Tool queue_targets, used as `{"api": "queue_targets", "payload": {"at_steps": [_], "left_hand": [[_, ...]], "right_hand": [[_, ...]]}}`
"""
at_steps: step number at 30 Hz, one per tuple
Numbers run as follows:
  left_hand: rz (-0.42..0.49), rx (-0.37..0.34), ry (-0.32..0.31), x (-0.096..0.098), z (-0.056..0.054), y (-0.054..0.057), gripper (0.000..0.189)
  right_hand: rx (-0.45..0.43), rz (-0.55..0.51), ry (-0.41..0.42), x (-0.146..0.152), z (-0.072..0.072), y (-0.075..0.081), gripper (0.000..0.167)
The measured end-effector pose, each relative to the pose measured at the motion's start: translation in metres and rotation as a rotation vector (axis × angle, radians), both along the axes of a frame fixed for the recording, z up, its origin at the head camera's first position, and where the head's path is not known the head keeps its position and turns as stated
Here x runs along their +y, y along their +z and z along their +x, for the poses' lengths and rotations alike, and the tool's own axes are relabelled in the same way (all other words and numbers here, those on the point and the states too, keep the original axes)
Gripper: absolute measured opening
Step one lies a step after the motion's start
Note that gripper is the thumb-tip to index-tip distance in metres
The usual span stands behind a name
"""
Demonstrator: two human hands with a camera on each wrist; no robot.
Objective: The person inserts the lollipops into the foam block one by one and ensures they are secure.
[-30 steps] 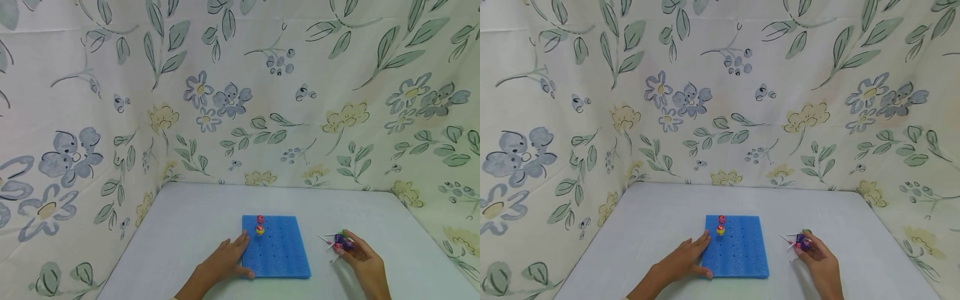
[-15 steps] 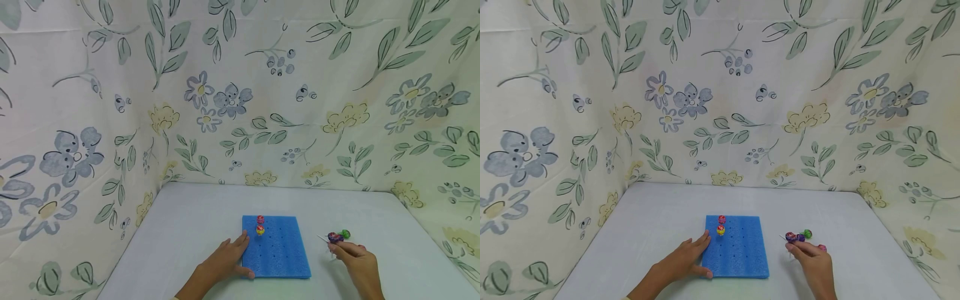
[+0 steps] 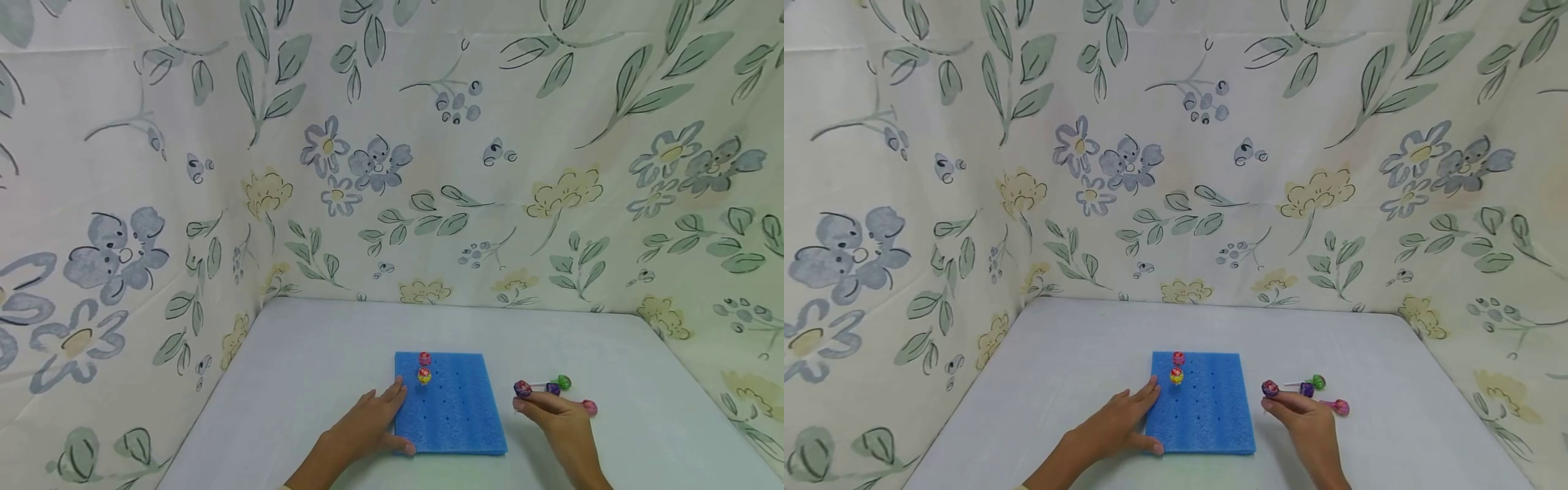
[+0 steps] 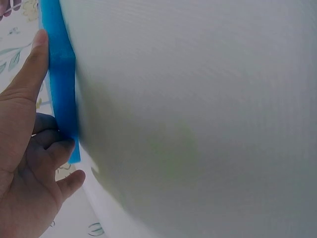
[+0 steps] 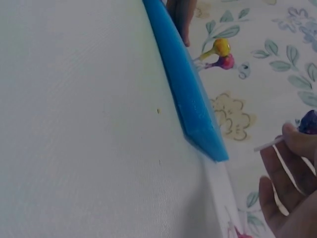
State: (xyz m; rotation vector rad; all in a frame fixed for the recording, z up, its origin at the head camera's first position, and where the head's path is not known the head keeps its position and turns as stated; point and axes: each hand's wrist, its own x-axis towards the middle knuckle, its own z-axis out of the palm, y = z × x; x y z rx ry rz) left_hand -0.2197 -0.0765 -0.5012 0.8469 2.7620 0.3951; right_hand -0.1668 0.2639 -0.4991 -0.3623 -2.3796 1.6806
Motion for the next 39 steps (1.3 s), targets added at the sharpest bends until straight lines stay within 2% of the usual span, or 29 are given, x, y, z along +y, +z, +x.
{"api": "queue_targets", "payload": {"at_steps": [10, 16, 24, 29, 35, 39], "left_hand": [[0.005, 0.002, -0.006, -0.001, 0.001, 0.001, 0.107], [0.008, 0.006, -0.014, -0.001, 0.0, 0.002, 0.107], [0.011, -0.001, -0.011, -0.001, 0.0, 0.001, 0.107], [0.014, -0.014, -0.003, -0.001, 0.001, 0.001, 0.106], [0.01, -0.019, 0.002, -0.001, 0.0, 0.002, 0.106], [0.0, -0.021, 0.005, 0.0, -0.001, 0.002, 0.107]], "right_hand": [[0.015, -0.031, 0.054, -0.02, -0.009, -0.007, 0.018], [0.024, -0.062, 0.098, -0.033, -0.011, -0.005, 0.016], [0.026, -0.045, 0.094, -0.047, -0.014, -0.006, 0.009], [0.008, -0.048, 0.096, -0.057, -0.015, -0.009, 0.007], [0.039, -0.063, 0.101, -0.068, -0.018, -0.013, 0.007], [0.017, -0.07, 0.095, -0.075, -0.02, -0.013, 0.006]]}}
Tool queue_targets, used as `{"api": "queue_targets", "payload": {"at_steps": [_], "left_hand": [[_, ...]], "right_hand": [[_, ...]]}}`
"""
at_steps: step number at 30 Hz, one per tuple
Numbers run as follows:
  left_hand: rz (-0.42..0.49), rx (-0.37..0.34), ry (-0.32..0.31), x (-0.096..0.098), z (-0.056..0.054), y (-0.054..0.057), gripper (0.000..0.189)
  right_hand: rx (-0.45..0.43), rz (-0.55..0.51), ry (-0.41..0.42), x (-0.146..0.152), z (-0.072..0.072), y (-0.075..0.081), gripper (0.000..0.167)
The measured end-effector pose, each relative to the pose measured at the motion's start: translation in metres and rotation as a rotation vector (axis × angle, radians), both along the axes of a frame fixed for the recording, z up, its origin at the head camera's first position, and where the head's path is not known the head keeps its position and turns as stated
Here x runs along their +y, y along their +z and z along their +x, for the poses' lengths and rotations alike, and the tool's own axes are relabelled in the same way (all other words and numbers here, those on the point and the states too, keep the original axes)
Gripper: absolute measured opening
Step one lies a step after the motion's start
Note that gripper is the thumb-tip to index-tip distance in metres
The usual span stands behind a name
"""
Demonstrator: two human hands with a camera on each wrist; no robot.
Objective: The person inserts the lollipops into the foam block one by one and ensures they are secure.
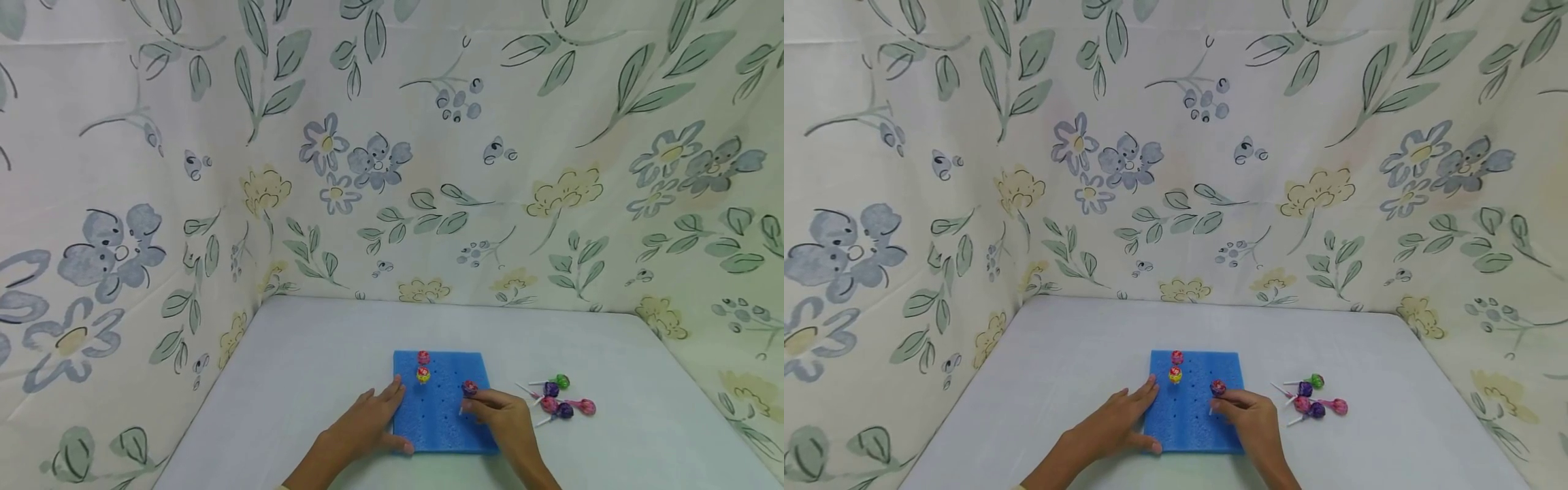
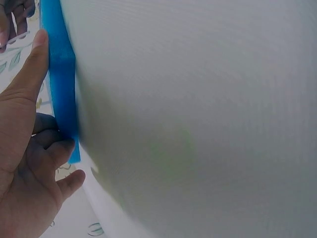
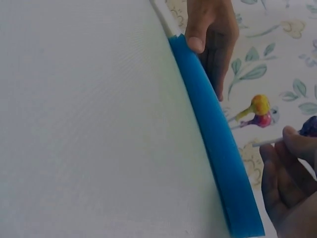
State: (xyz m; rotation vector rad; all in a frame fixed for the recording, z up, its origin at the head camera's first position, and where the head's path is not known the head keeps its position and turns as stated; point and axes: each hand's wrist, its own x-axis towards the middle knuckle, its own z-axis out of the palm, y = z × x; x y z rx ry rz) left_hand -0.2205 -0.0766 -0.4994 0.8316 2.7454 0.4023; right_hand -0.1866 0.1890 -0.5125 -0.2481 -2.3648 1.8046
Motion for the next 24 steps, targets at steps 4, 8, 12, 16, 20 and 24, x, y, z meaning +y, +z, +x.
{"api": "queue_targets", "payload": {"at_steps": [4, 8, 12, 16, 20, 24], "left_hand": [[-0.004, 0.001, -0.006, -0.001, -0.001, -0.002, 0.107], [0.002, 0.01, -0.02, -0.002, -0.003, -0.004, 0.107], [0.015, 0.01, -0.02, -0.002, -0.003, -0.002, 0.105], [0.017, 0.01, -0.018, -0.001, -0.002, 0.0, 0.105], [0.014, 0.021, -0.027, -0.001, -0.001, 0.001, 0.105], [0.015, 0.032, -0.038, -0.001, -0.001, 0.001, 0.105]], "right_hand": [[-0.011, 0.008, 0.002, -0.006, -0.002, 0.0, 0.009], [0.0, 0.006, 0.004, -0.012, -0.004, 0.0, 0.008], [0.012, -0.001, 0.007, -0.019, -0.008, -0.001, 0.005], [0.017, 0.005, 0.023, -0.025, -0.011, -0.002, 0.005], [0.012, 0.02, 0.041, -0.032, -0.013, -0.002, 0.01], [0.007, 0.025, 0.043, -0.039, -0.016, -0.004, 0.012]]}}
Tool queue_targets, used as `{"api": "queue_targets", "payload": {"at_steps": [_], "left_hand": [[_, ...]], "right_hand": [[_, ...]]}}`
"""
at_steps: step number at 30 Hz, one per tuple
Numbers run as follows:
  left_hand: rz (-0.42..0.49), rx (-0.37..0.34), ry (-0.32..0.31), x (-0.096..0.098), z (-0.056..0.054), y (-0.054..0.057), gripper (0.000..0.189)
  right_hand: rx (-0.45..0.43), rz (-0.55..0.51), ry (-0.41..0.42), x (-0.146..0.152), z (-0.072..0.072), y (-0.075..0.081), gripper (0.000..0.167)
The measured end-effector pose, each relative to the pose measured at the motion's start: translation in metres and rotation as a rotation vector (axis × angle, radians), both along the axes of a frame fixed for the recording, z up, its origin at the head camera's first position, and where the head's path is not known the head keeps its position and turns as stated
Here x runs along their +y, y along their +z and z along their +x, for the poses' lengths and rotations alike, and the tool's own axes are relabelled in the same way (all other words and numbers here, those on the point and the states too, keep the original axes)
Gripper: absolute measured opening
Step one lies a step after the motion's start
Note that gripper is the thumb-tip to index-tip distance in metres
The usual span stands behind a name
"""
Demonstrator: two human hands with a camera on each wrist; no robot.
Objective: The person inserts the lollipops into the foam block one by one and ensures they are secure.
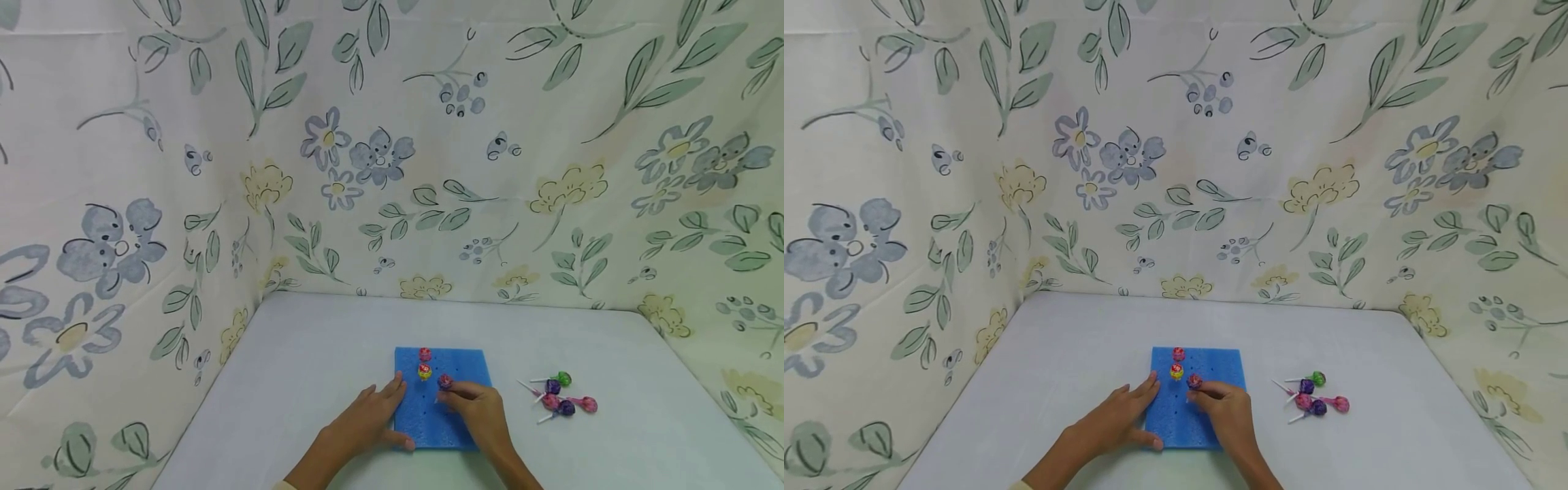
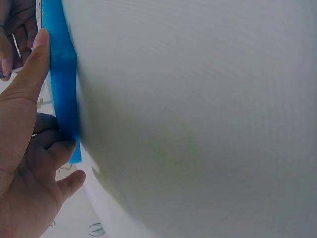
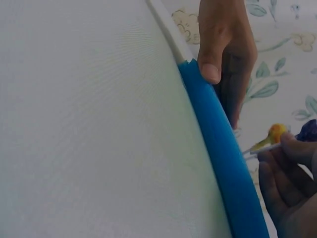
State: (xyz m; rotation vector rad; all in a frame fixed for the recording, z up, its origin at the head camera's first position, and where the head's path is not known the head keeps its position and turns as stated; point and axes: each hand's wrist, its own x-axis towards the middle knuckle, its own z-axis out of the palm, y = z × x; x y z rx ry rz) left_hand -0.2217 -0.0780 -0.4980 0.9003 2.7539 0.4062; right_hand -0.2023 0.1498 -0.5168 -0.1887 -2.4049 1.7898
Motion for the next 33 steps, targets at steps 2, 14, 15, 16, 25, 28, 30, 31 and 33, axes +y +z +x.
{"api": "queue_targets", "payload": {"at_steps": [2, 14, 15, 16, 25, 28, 30, 31, 33], "left_hand": [[0.003, 0.005, -0.004, 0.0, 0.0, 0.0, 0.104], [0.005, 0.031, -0.022, -0.001, -0.001, -0.003, 0.105], [0.006, 0.03, -0.022, -0.001, -0.001, -0.003, 0.105], [0.006, 0.03, -0.022, -0.001, -0.001, -0.003, 0.105], [0.01, 0.05, -0.036, -0.001, -0.001, -0.002, 0.105], [0.01, 0.056, -0.039, -0.001, -0.001, -0.002, 0.105], [0.007, 0.057, -0.04, -0.001, -0.001, -0.002, 0.105], [0.006, 0.056, -0.039, -0.001, -0.001, -0.002, 0.105], [0.002, 0.052, -0.037, -0.001, -0.001, -0.001, 0.105]], "right_hand": [[0.002, 0.0, 0.003, -0.003, -0.002, -0.001, 0.011], [0.041, 0.01, 0.027, -0.013, -0.01, -0.007, 0.009], [0.043, 0.023, 0.028, -0.013, -0.011, -0.007, 0.009], [0.046, 0.033, 0.032, -0.014, -0.011, -0.007, 0.008], [0.049, 0.08, 0.071, -0.014, -0.017, -0.006, 0.007], [0.046, 0.103, 0.083, -0.015, -0.018, -0.007, 0.007], [0.043, 0.119, 0.09, -0.015, -0.019, -0.008, 0.005], [0.042, 0.128, 0.094, -0.015, -0.019, -0.009, 0.005], [0.044, 0.139, 0.102, -0.015, -0.02, -0.011, 0.004]]}}
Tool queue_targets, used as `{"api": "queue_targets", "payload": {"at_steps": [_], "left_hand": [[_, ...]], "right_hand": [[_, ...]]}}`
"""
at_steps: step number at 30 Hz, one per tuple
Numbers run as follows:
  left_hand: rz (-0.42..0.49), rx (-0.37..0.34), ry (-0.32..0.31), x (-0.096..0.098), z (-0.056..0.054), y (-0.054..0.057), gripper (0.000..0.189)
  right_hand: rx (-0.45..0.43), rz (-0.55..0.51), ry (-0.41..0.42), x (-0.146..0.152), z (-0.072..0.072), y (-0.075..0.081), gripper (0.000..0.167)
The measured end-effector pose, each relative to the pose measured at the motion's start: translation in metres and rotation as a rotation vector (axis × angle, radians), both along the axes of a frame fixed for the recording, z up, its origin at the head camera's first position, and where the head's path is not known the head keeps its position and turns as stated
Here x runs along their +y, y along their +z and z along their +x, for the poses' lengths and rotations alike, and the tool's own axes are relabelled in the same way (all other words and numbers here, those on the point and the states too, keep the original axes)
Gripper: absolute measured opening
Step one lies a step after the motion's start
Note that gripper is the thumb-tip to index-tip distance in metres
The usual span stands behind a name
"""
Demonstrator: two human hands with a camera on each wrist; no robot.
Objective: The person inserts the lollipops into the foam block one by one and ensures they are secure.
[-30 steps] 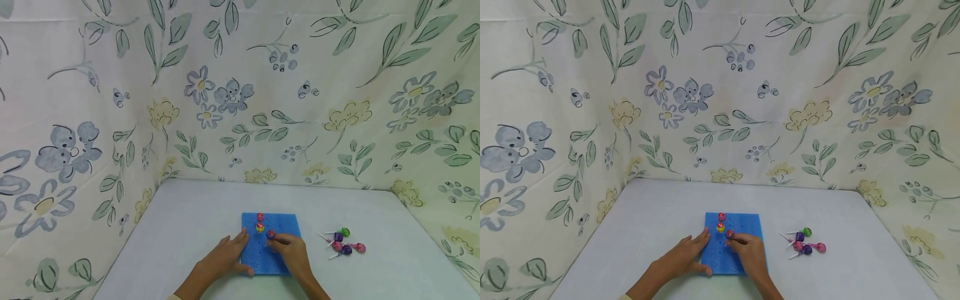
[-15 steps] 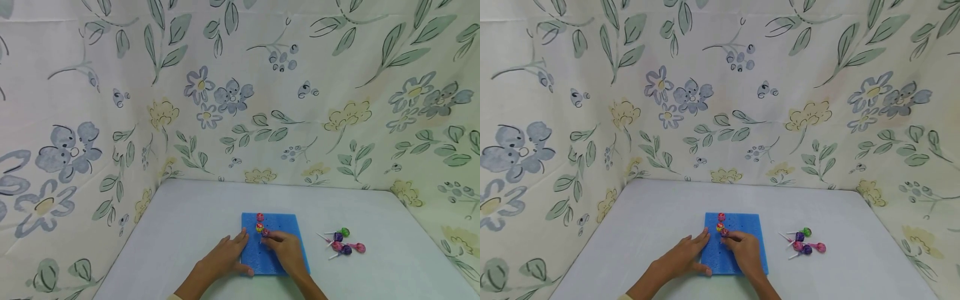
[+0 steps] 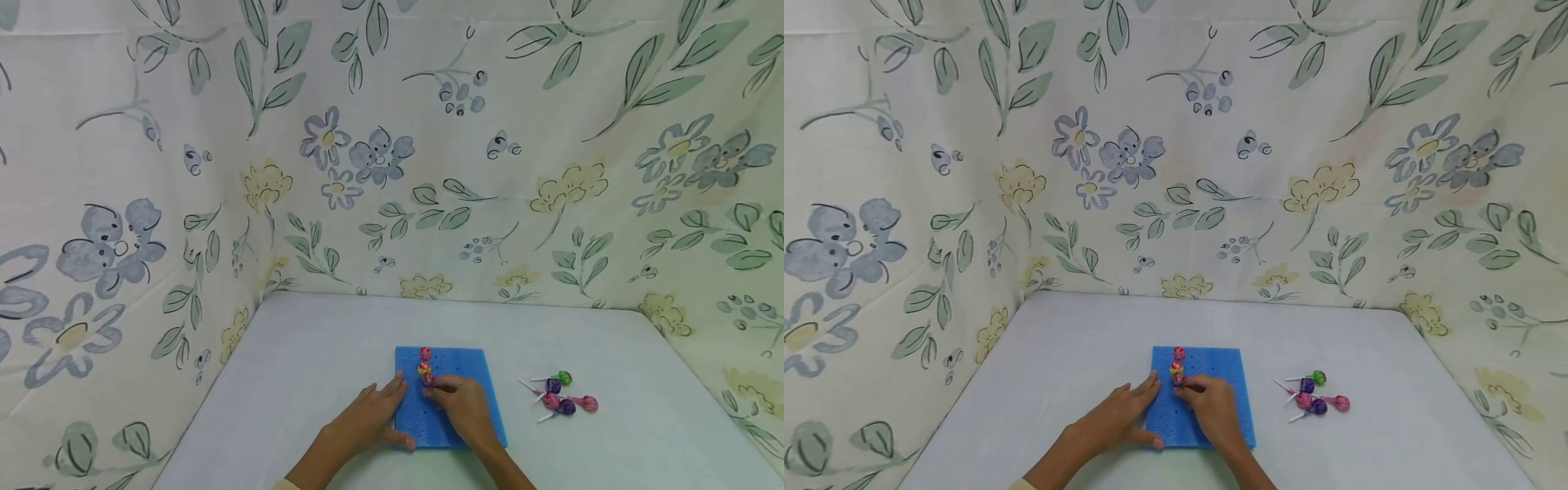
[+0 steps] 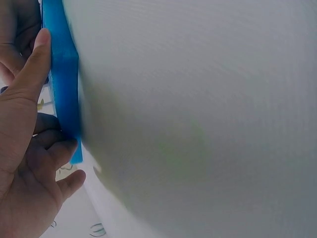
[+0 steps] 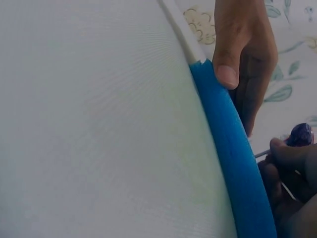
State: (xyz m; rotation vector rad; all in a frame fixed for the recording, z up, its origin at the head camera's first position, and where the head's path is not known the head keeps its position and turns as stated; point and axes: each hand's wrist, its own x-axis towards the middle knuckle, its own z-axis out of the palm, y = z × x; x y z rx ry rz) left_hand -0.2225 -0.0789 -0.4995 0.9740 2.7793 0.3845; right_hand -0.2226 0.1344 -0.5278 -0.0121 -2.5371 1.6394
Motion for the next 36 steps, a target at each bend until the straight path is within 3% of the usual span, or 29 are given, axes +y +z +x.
{"api": "queue_targets", "payload": {"at_steps": [14, 19, 26, 36], "left_hand": [[-0.011, -0.003, 0.0, 0.002, -0.002, -0.002, 0.105], [-0.006, -0.019, 0.003, 0.002, -0.002, -0.001, 0.105], [-0.016, -0.03, 0.011, 0.002, -0.002, -0.001, 0.106], [-0.026, -0.041, 0.033, 0.003, -0.001, -0.001, 0.107]], "right_hand": [[0.023, 0.051, 0.011, -0.001, -0.001, -0.001, 0.004], [0.035, 0.069, 0.04, 0.003, 0.0, -0.002, 0.017], [-0.035, -0.052, 0.054, 0.013, 0.003, 0.0, 0.029], [-0.063, -0.08, -0.013, 0.036, 0.013, 0.01, 0.029]]}}
